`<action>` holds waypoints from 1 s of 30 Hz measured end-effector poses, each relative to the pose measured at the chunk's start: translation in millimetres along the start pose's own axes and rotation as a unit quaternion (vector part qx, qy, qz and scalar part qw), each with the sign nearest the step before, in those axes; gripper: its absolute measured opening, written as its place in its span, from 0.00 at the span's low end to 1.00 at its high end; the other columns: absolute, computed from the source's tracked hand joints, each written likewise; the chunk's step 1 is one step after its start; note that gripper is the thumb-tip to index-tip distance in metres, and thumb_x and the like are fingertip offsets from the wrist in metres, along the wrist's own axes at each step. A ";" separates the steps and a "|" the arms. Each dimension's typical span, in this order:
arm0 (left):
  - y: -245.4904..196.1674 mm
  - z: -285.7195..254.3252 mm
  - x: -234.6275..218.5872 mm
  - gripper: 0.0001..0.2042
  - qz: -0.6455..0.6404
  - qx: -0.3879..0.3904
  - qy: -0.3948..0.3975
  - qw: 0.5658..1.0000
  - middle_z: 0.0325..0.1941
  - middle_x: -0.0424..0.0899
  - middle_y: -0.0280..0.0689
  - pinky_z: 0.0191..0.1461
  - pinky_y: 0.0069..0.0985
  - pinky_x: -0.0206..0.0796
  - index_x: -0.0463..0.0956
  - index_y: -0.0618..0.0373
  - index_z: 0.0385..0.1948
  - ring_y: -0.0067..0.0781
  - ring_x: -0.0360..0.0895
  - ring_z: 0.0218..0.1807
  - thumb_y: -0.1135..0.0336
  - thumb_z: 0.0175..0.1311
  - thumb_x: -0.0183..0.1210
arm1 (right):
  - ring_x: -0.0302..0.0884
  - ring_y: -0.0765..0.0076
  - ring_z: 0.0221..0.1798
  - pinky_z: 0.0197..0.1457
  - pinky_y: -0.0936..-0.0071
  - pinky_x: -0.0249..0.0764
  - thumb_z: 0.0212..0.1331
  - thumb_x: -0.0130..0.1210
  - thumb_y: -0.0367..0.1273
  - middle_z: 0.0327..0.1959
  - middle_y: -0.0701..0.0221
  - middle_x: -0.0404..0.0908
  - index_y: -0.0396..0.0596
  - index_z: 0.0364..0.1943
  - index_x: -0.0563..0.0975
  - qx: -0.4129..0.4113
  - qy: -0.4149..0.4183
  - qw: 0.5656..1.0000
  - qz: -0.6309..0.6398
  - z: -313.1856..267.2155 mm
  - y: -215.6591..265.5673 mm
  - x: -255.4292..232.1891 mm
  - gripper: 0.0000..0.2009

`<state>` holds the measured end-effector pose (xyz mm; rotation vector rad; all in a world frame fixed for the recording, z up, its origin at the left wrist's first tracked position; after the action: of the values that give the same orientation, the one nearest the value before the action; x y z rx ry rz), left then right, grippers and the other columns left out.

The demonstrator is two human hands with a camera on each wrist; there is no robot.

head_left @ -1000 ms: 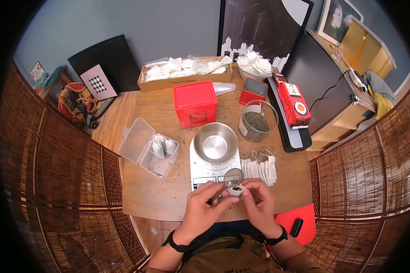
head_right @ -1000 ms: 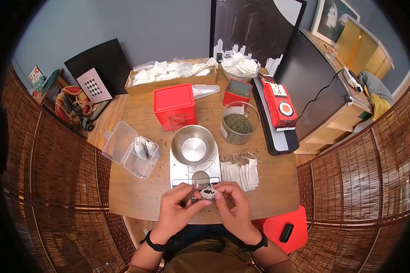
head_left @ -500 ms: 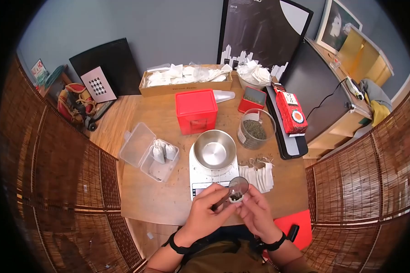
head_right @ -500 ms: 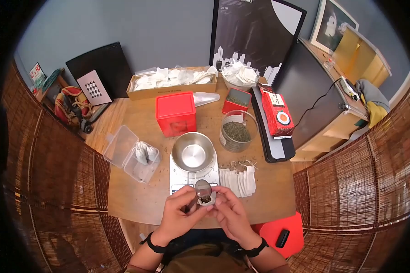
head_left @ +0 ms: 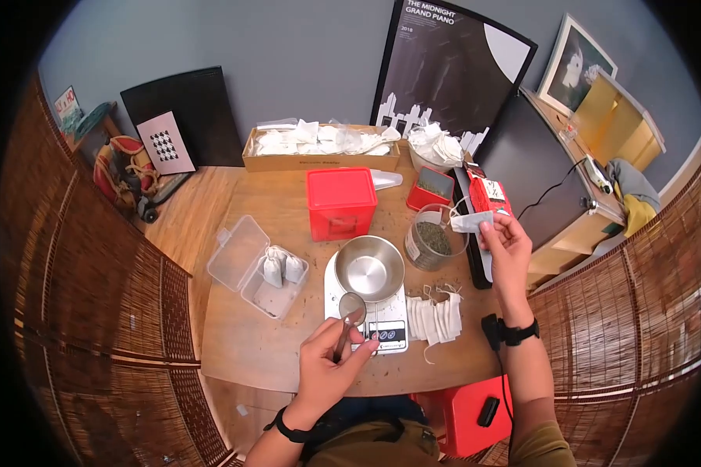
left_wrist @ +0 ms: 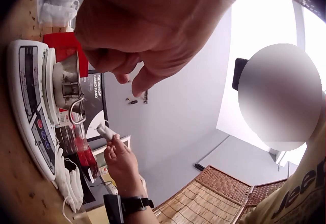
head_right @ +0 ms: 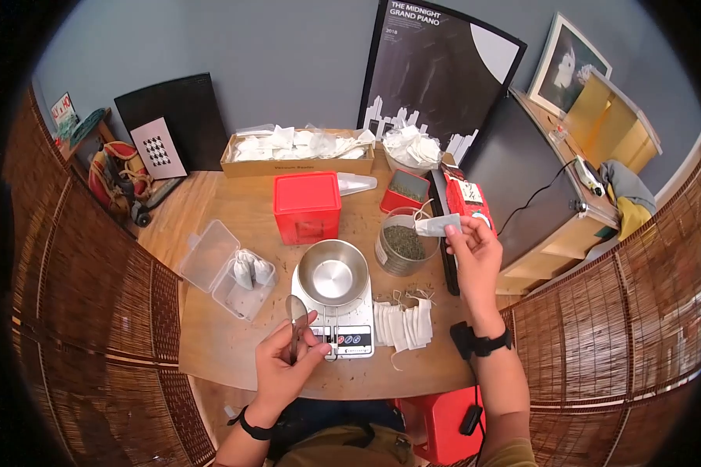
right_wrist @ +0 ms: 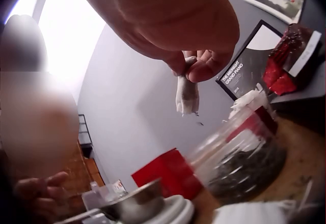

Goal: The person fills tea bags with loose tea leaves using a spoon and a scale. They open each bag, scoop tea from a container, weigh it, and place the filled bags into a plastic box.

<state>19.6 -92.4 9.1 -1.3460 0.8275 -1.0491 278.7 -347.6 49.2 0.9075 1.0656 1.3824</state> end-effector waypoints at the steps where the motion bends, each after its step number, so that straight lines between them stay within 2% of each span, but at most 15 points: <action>1: 0.3 0.7 -0.8 0.25 -0.004 0.002 -0.003 1.000 0.41 0.77 0.28 0.37 0.11 0.59 0.79 0.77 0.64 0.07 0.62 0.29 0.83 0.63 0.72 | 0.79 0.85 0.37 0.40 0.82 0.75 0.73 0.66 0.27 0.40 0.74 0.87 0.39 0.54 0.83 -0.034 0.005 0.998 -0.050 7.1 -0.7 1.8 0.11; 2: 1.0 0.9 -1.4 0.25 -0.008 0.001 -0.004 1.000 0.41 0.77 0.28 0.37 0.11 0.59 0.79 0.77 0.64 0.07 0.62 0.29 0.83 0.64 0.72 | 0.79 0.85 0.37 0.40 0.82 0.75 0.73 0.66 0.27 0.40 0.74 0.87 0.39 0.54 0.83 -0.036 0.009 0.998 -0.052 10.7 -3.6 3.2 0.11; 4: 2.4 0.3 -3.6 0.25 -0.013 -0.001 -0.007 1.000 0.41 0.76 0.28 0.37 0.11 0.59 0.79 0.77 0.64 0.07 0.62 0.29 0.83 0.64 0.71 | 0.77 0.86 0.37 0.41 0.82 0.74 0.70 0.69 0.27 0.38 0.75 0.86 0.37 0.52 0.86 -0.075 0.022 0.967 -0.243 14.4 -4.6 8.6 0.11; 5: 3.5 -0.1 -5.0 0.24 -0.006 -0.006 -0.007 1.000 0.41 0.76 0.27 0.37 0.11 0.59 0.79 0.77 0.64 0.07 0.62 0.29 0.83 0.64 0.71 | 0.77 0.84 0.37 0.42 0.81 0.75 0.68 0.71 0.27 0.37 0.75 0.85 0.37 0.51 0.87 -0.105 0.000 0.957 -0.270 15.4 -2.6 11.1 0.12; 8: 2.1 1.0 -6.3 0.23 -0.009 -0.018 -0.015 1.000 0.40 0.75 0.27 0.40 0.11 0.61 0.79 0.77 0.63 0.07 0.62 0.29 0.83 0.65 0.71 | 0.77 0.83 0.37 0.42 0.80 0.76 0.67 0.72 0.27 0.36 0.75 0.85 0.36 0.51 0.87 -0.125 0.024 0.943 -0.307 14.2 0.6 18.8 0.12; 10: 4.3 2.1 -6.8 0.23 -0.020 -0.025 -0.021 0.999 0.40 0.74 0.26 0.42 0.11 0.64 0.79 0.77 0.62 0.07 0.61 0.29 0.83 0.66 0.70 | 0.76 0.83 0.37 0.43 0.79 0.76 0.67 0.72 0.27 0.36 0.75 0.84 0.37 0.51 0.87 -0.137 0.000 0.944 -0.300 11.7 6.8 22.5 0.12; 11: 6.9 2.7 -6.8 0.22 -0.023 -0.014 -0.020 0.999 0.40 0.74 0.26 0.46 0.11 0.66 0.79 0.77 0.62 0.06 0.61 0.29 0.83 0.66 0.70 | 0.76 0.82 0.37 0.43 0.79 0.76 0.67 0.72 0.28 0.35 0.75 0.84 0.38 0.52 0.87 -0.150 -0.024 0.944 -0.293 11.1 11.2 23.1 0.13; 15: 11.7 4.2 -7.4 0.21 -0.030 -0.006 -0.015 0.999 0.39 0.74 0.26 0.56 0.14 0.69 0.79 0.77 0.61 0.06 0.61 0.29 0.83 0.67 0.69 | 0.75 0.82 0.37 0.43 0.79 0.75 0.66 0.73 0.28 0.35 0.75 0.84 0.38 0.51 0.88 -0.125 0.000 0.944 -0.307 11.2 12.4 26.6 0.13; 16: 12.4 5.4 -8.0 0.21 -0.030 -0.005 -0.017 0.999 0.39 0.74 0.26 0.56 0.14 0.69 0.79 0.77 0.61 0.06 0.61 0.29 0.83 0.67 0.69 | 0.74 0.82 0.36 0.42 0.79 0.74 0.66 0.72 0.28 0.35 0.75 0.84 0.39 0.51 0.87 -0.117 0.009 0.942 -0.313 13.2 11.2 26.0 0.12; 18: 14.6 4.6 -9.5 0.22 -0.030 -0.018 -0.023 0.999 0.39 0.75 0.26 0.49 0.12 0.67 0.79 0.77 0.62 0.06 0.61 0.29 0.83 0.67 0.69 | 0.74 0.82 0.36 0.41 0.79 0.73 0.67 0.72 0.28 0.34 0.76 0.83 0.39 0.51 0.87 -0.108 0.018 0.941 -0.319 14.0 7.2 27.9 0.12; 19: 15.0 4.3 -9.8 0.22 -0.030 -0.018 -0.023 0.999 0.39 0.75 0.26 0.49 0.12 0.67 0.79 0.77 0.62 0.06 0.61 0.29 0.83 0.67 0.69 | 0.74 0.82 0.33 0.38 0.79 0.72 0.67 0.72 0.29 0.32 0.74 0.84 0.39 0.50 0.87 -0.140 -0.008 0.941 -0.307 13.9 7.4 27.7 0.12; 21: 17.3 4.6 -11.3 0.23 -0.027 -0.034 -0.032 0.999 0.39 0.75 0.26 0.41 0.11 0.62 0.78 0.76 0.64 0.05 0.62 0.29 0.82 0.68 0.69 | 0.74 0.82 0.30 0.34 0.78 0.71 0.67 0.72 0.30 0.30 0.73 0.84 0.38 0.48 0.87 -0.173 -0.033 0.940 -0.294 17.7 1.7 27.1 0.12; 23: 15.2 4.7 -11.6 0.23 -0.024 -0.034 -0.033 0.999 0.39 0.75 0.26 0.39 0.11 0.59 0.78 0.76 0.65 0.05 0.62 0.29 0.82 0.68 0.70 | 0.74 0.83 0.28 0.33 0.78 0.72 0.67 0.72 0.30 0.29 0.73 0.85 0.38 0.48 0.87 -0.100 0.043 0.955 -0.274 22.3 -13.0 28.8 0.11; 24: 14.4 5.2 -11.4 0.24 -0.021 -0.032 -0.033 0.999 0.39 0.76 0.26 0.36 0.11 0.56 0.77 0.76 0.65 0.05 0.62 0.29 0.82 0.68 0.70 | 0.74 0.83 0.28 0.33 0.78 0.72 0.67 0.72 0.30 0.29 0.73 0.85 0.38 0.48 0.87 -0.100 0.042 0.955 -0.275 21.4 -14.0 27.9 0.11; 30: 16.7 5.7 -14.3 0.24 -0.024 -0.024 -0.035 0.999 0.39 0.76 0.24 0.37 0.10 0.57 0.77 0.74 0.67 0.05 0.63 0.30 0.81 0.69 0.69 | 0.76 0.84 0.28 0.33 0.79 0.73 0.68 0.70 0.29 0.27 0.72 0.86 0.37 0.47 0.87 -0.100 0.071 0.952 -0.279 21.3 -13.4 37.1 0.10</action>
<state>21.9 -78.2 -8.4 -1.4418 0.7760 -1.0195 299.6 -308.8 40.8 0.3191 1.1540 1.0585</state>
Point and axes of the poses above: each hand's wrist, its own z-axis towards the middle knuckle, its own x-axis out of the palm, y = z × x, the point moved 5 cm from there along z, towards the middle knuckle
